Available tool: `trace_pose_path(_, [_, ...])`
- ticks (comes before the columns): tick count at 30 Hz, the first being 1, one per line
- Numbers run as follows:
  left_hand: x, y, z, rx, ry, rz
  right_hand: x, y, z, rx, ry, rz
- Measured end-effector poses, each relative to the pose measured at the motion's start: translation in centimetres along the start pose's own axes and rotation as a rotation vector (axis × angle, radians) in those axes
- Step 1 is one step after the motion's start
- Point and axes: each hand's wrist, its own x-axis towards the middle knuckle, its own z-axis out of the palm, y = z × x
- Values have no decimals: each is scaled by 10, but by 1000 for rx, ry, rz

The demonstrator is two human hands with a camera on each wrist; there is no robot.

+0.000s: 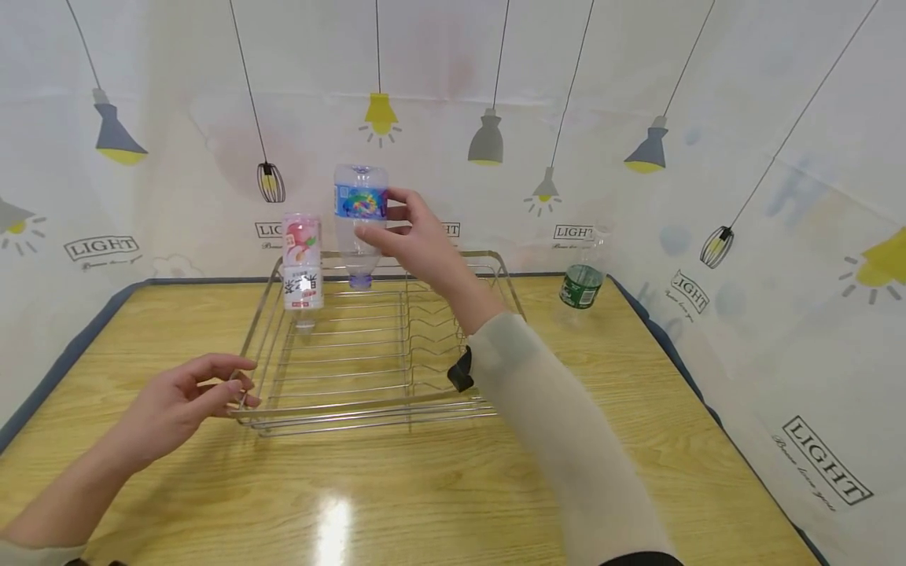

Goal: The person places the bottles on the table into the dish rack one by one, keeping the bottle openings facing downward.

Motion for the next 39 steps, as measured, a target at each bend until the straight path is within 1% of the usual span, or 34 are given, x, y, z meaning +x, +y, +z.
trace_pose_path(9, [1,-7,4,-52,17,33,28,12,29,98,24,20])
trace_pose_path(17, [2,-8,5,-62,29,13,47,28,49,134,57,21])
trace_pose_path(22, [3,-8,6,-77,29,3,50,42,54,142,79,54])
trace_pose_path(28, [3,-9,6,-81,34,14,50,57,55,110,105,77])
trace_pose_path(32, [3,-9,7,-83,34,27,48,64,53,83,89,101])
trace_pose_path(34, [3,-9,7,-83,32,31,47,69,52,51,79,124])
trace_pose_path(39, [2,-8,6,-75,36,25,47,78,54,-10,34,165])
